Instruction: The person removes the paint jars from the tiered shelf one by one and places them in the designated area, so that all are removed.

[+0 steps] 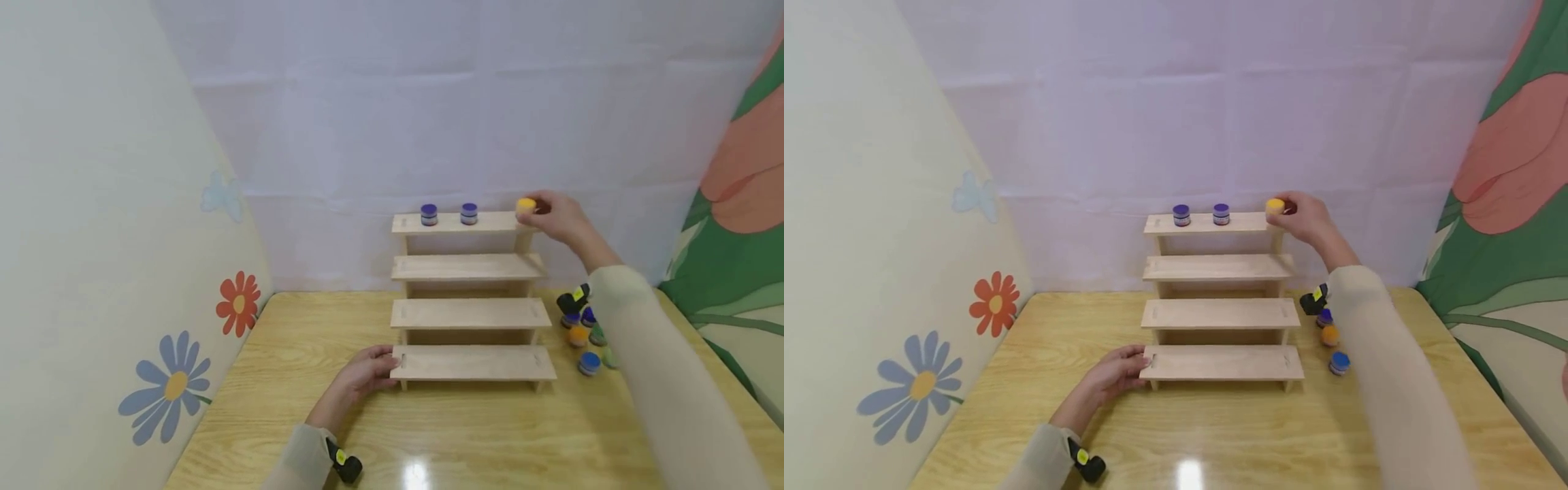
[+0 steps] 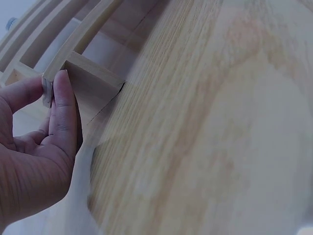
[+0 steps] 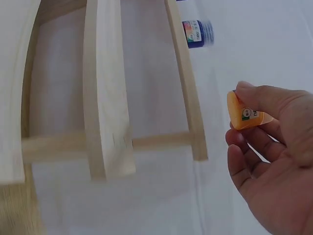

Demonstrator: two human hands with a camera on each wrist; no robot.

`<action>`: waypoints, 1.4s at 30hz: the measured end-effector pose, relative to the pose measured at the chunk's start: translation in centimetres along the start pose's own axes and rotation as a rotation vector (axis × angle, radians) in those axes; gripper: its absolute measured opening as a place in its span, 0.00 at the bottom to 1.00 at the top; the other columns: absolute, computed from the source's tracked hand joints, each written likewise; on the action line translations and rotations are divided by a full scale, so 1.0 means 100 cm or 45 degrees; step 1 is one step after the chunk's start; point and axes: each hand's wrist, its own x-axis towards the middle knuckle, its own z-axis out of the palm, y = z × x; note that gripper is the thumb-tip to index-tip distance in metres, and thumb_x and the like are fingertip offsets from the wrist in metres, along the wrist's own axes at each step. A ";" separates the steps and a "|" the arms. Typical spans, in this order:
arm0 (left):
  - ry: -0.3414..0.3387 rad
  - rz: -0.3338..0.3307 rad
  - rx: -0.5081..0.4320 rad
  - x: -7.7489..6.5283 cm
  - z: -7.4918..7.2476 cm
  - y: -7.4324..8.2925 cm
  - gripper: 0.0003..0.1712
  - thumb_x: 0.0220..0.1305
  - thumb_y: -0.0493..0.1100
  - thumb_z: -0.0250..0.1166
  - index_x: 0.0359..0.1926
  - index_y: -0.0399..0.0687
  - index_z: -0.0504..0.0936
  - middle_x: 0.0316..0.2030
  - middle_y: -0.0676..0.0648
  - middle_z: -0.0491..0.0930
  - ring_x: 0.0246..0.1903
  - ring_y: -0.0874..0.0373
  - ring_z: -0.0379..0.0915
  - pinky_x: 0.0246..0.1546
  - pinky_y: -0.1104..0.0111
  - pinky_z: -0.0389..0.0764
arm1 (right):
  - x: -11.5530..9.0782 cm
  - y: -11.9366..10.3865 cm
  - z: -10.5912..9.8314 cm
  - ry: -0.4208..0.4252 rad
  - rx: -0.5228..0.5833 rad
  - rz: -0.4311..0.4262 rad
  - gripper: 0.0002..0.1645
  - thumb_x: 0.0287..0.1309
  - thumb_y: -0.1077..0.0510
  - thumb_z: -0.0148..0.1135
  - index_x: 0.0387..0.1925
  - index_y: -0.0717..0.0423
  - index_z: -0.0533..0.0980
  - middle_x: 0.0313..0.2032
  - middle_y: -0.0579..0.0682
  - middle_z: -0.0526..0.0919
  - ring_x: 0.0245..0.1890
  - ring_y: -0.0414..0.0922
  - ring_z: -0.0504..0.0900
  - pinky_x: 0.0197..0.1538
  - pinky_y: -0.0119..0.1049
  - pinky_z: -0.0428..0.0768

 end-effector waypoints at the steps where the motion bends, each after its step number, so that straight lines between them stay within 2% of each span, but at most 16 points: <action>1: -0.001 0.006 0.003 0.000 -0.001 0.000 0.32 0.69 0.35 0.62 0.69 0.25 0.62 0.44 0.45 0.82 0.38 0.59 0.81 0.34 0.69 0.84 | -0.004 0.002 -0.003 0.002 -0.010 -0.004 0.36 0.69 0.47 0.62 0.70 0.61 0.66 0.60 0.65 0.74 0.60 0.59 0.72 0.61 0.57 0.73; 7: -0.023 0.013 0.012 -0.001 -0.005 0.001 0.33 0.70 0.36 0.62 0.69 0.25 0.61 0.45 0.45 0.81 0.39 0.59 0.81 0.35 0.70 0.84 | -0.030 0.023 -0.018 0.022 -0.065 0.020 0.37 0.69 0.45 0.62 0.69 0.63 0.67 0.60 0.67 0.73 0.60 0.61 0.72 0.60 0.60 0.72; 12: 0.010 -0.001 0.008 0.000 -0.007 0.001 0.31 0.69 0.36 0.62 0.68 0.26 0.64 0.45 0.44 0.82 0.39 0.58 0.81 0.36 0.69 0.84 | -0.055 0.044 -0.026 0.008 -0.084 0.020 0.40 0.70 0.41 0.60 0.70 0.64 0.65 0.59 0.68 0.73 0.57 0.62 0.72 0.56 0.61 0.73; 16: 0.016 -0.010 0.003 0.002 -0.007 0.001 0.32 0.69 0.36 0.63 0.68 0.26 0.64 0.47 0.42 0.82 0.40 0.57 0.82 0.37 0.68 0.84 | -0.076 0.062 -0.029 0.015 -0.094 0.010 0.39 0.71 0.41 0.59 0.69 0.65 0.66 0.56 0.68 0.74 0.55 0.62 0.73 0.52 0.59 0.75; 22: 0.023 -0.006 0.003 0.002 -0.007 0.001 0.32 0.69 0.36 0.63 0.69 0.26 0.63 0.49 0.42 0.81 0.40 0.57 0.82 0.36 0.68 0.85 | -0.106 0.089 -0.027 0.001 -0.087 0.022 0.39 0.72 0.42 0.56 0.69 0.66 0.65 0.54 0.66 0.75 0.54 0.62 0.74 0.48 0.54 0.78; 27: 0.009 -0.003 -0.002 0.001 -0.006 0.000 0.32 0.69 0.35 0.63 0.69 0.26 0.63 0.46 0.44 0.81 0.39 0.58 0.82 0.35 0.69 0.84 | -0.129 0.112 -0.025 -0.019 -0.086 0.066 0.41 0.73 0.41 0.55 0.71 0.68 0.62 0.54 0.67 0.74 0.54 0.63 0.73 0.46 0.54 0.78; 34: -0.004 0.005 -0.010 -0.001 -0.004 0.001 0.32 0.69 0.35 0.62 0.69 0.26 0.62 0.44 0.46 0.81 0.37 0.59 0.81 0.34 0.70 0.84 | -0.154 0.139 -0.022 -0.005 -0.070 0.139 0.42 0.72 0.40 0.56 0.72 0.67 0.62 0.54 0.66 0.74 0.53 0.61 0.73 0.41 0.43 0.77; 42: 0.012 -0.008 -0.011 0.001 -0.005 0.000 0.32 0.69 0.35 0.62 0.69 0.27 0.62 0.45 0.45 0.81 0.38 0.59 0.81 0.34 0.71 0.84 | -0.176 0.168 -0.015 -0.045 -0.023 0.186 0.42 0.74 0.42 0.55 0.73 0.69 0.59 0.55 0.68 0.73 0.54 0.64 0.72 0.44 0.47 0.79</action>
